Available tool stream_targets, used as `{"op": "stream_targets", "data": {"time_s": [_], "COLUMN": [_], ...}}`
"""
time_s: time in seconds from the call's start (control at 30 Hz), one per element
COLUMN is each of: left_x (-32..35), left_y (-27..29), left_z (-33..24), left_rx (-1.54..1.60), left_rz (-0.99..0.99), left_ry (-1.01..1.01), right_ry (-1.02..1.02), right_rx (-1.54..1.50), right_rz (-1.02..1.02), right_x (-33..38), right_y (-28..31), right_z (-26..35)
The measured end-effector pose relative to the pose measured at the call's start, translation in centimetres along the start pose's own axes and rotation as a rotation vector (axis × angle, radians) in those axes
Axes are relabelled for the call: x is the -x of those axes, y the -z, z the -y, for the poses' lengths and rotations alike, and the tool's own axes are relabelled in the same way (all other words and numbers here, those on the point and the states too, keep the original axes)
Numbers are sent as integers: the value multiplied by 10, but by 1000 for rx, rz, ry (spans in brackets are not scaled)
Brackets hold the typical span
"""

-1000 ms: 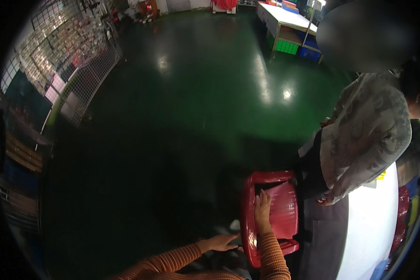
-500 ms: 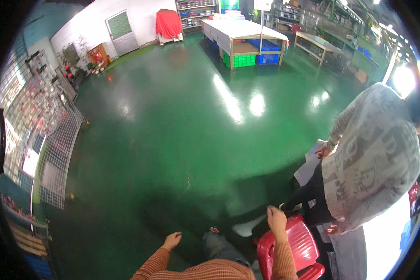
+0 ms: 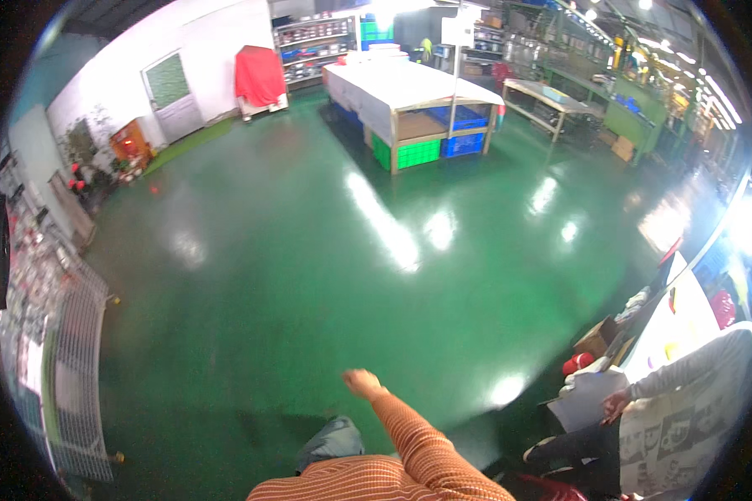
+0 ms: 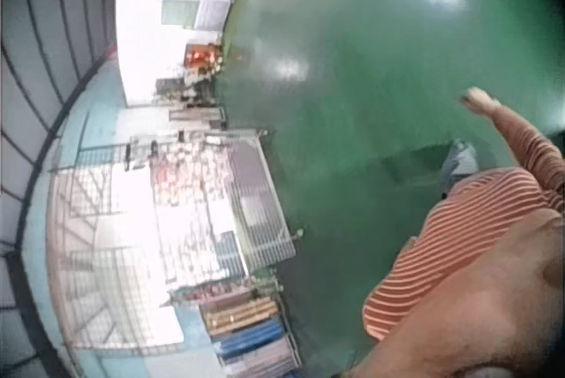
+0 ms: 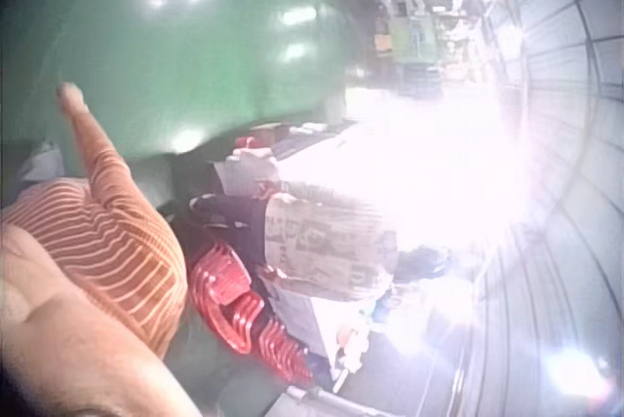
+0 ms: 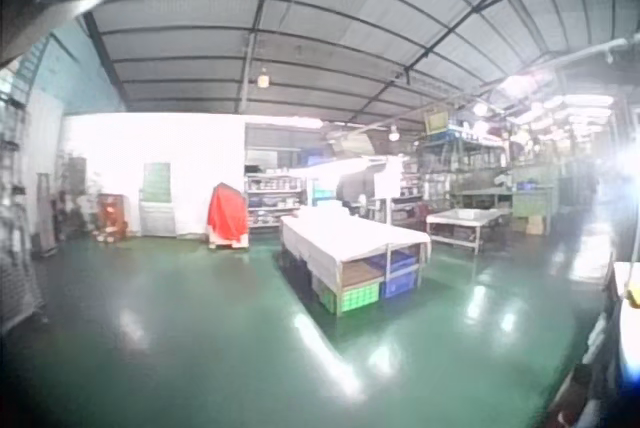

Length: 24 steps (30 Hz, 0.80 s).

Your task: The person sorts small black plastic buckles on a white table, arranging them into neat rows and transferring them into a yellow basket. The person then moves to another table, picks up a pink basket, and returns to the original table to place it down.

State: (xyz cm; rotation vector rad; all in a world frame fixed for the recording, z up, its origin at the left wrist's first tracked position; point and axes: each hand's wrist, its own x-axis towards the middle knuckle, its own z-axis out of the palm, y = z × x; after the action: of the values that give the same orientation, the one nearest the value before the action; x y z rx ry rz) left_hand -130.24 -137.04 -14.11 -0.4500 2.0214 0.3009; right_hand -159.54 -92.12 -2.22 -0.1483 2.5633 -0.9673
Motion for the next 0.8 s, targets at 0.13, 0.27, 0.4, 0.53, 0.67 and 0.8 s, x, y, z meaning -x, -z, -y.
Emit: {"op": "stream_targets", "data": {"time_s": [0.13, 0.27, 0.4, 0.53, 0.67, 0.8], "left_x": [-141, -201, -260, -376, -430, -509], "left_y": [237, 522, 700, 756, 755, 864], "left_z": [-136, -408, -613, -684, -626, -650], "left_rx": [-353, 226, 555, 517, -62, -126], "left_rz": [-334, -606, -615, -441, -8, 93], "left_ry": [-374, -705, -818, -869, -393, -66], "right_ry": [-411, -973, -1416, -816, -204, 135], "right_rx": [144, 6, -98, 202, -95, -184], "right_rz": [251, 295, 150, 369, -219, -198], "right_x": [-18, 36, -71, -402, -772, -1033], "right_y": [-37, 32, 152, 247, 423, 608], "right_z": [-191, -297, -323, -333, -193, -49]}}
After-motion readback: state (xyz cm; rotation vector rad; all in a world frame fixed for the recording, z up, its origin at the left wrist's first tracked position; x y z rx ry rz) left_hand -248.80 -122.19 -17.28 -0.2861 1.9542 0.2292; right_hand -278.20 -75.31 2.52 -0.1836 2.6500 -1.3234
